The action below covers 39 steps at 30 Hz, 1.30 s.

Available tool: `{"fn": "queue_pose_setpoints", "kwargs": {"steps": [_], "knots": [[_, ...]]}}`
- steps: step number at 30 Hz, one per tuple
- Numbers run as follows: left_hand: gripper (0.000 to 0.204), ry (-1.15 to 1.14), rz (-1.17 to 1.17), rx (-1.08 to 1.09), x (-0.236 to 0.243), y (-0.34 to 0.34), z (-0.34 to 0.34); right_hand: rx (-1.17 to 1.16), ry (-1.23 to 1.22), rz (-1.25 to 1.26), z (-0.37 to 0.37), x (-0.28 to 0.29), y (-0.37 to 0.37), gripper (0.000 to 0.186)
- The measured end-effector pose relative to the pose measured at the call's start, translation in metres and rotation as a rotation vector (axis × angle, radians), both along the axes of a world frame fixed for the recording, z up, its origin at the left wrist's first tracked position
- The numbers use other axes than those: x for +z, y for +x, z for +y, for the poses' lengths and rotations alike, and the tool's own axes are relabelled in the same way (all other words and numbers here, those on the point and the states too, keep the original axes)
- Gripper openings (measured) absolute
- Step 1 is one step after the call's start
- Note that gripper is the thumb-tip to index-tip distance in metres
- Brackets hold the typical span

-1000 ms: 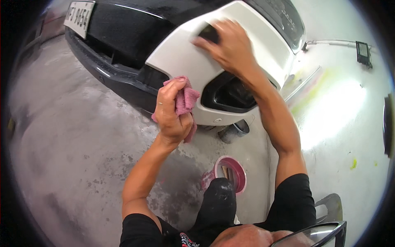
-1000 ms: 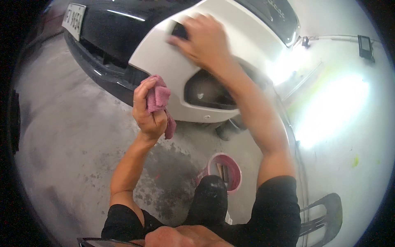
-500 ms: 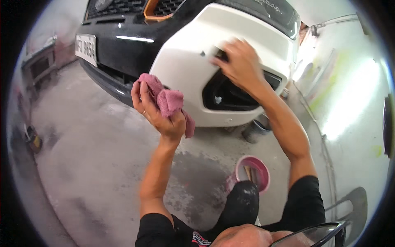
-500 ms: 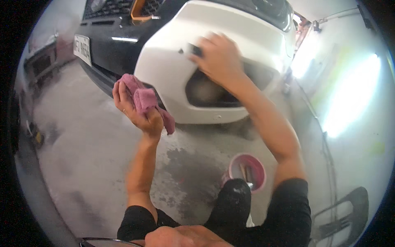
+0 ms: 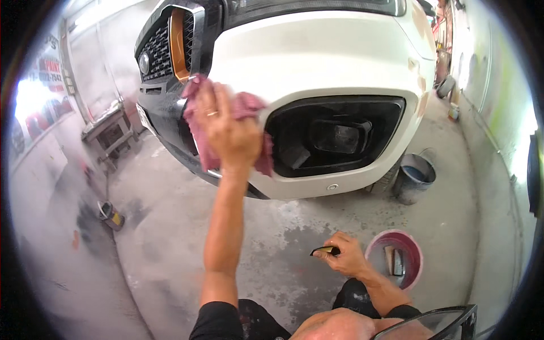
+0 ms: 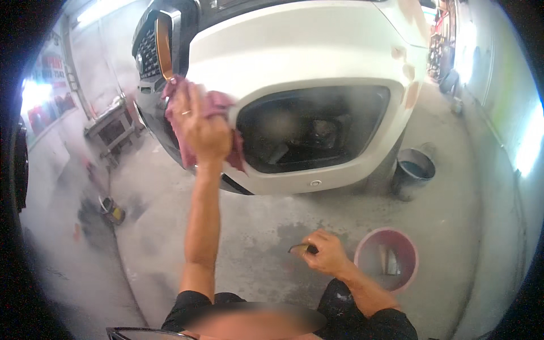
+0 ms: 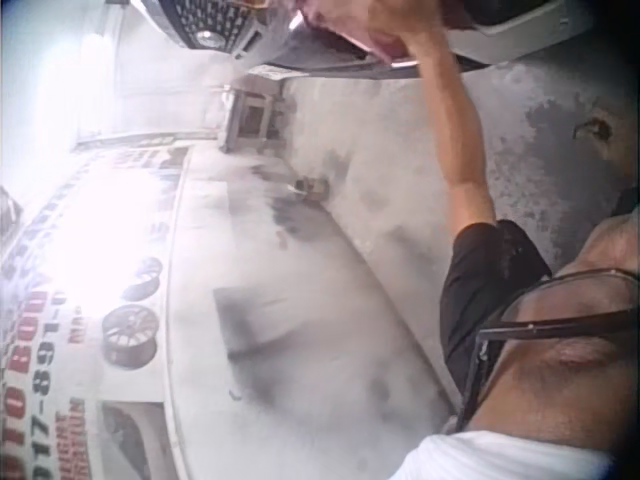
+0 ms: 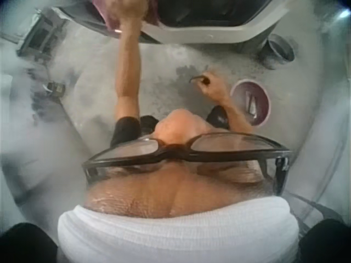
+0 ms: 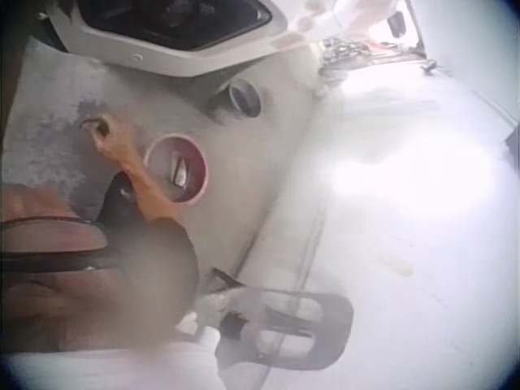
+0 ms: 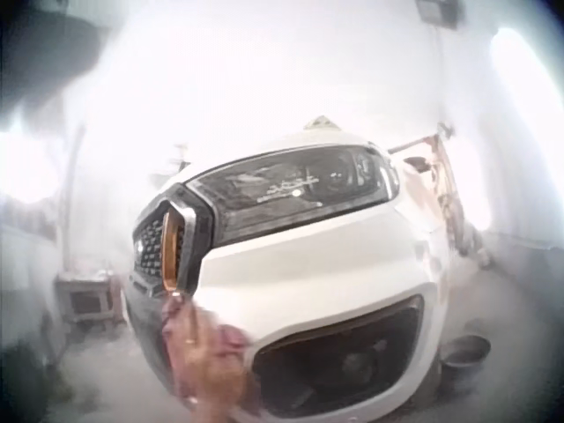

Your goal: The person is seen sanding the front bumper of a white truck using sandpaper and water, then checking the surface with their hand.

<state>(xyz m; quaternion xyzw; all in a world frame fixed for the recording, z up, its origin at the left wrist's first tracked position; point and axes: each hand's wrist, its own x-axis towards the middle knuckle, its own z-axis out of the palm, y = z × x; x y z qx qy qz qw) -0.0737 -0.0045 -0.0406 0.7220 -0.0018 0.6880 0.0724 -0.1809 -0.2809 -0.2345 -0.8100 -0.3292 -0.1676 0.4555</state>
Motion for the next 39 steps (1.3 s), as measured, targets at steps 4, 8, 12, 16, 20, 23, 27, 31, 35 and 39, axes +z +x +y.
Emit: {"fn": "queue_pose_setpoints", "kwargs": {"steps": [4,8,12,16,20,23,27,31,35,39], "knots": [[0.063,0.130,0.006,-0.171,0.025,0.014,-0.096,0.158,-0.084,-0.081,0.001,-0.007,0.007,0.029],[0.053,0.262,0.064,-0.356,0.042,0.039,-0.175,0.172,-0.073,0.033,0.001,-0.007,0.005,0.024],[0.050,0.286,0.026,-0.455,0.041,0.038,-0.162,0.116,-0.078,0.022,0.004,-0.017,0.004,0.029],[0.055,0.024,0.113,-0.248,0.038,0.006,-0.055,0.036,-0.086,-0.041,-0.008,-0.004,-0.004,0.030],[0.055,-0.165,0.074,-0.050,0.021,0.005,0.033,0.073,-0.080,0.091,-0.011,-0.005,-0.006,0.028],[0.055,-0.409,0.090,-0.149,0.009,0.001,0.065,0.148,0.011,0.016,-0.006,-0.009,-0.006,0.028],[0.054,-0.460,0.017,-0.107,-0.027,-0.003,0.072,0.126,0.029,-0.120,-0.015,0.007,-0.013,0.028],[0.056,-0.267,0.213,0.102,-0.096,-0.027,0.084,0.126,0.083,-0.161,-0.021,0.008,-0.016,0.027],[0.063,-0.552,0.345,-0.171,-0.114,-0.071,0.057,0.110,0.075,-0.179,-0.021,0.011,-0.020,0.028],[0.074,-0.372,0.395,-0.247,-0.069,-0.097,0.029,0.111,0.064,-0.180,-0.022,0.014,-0.022,0.028]]}}
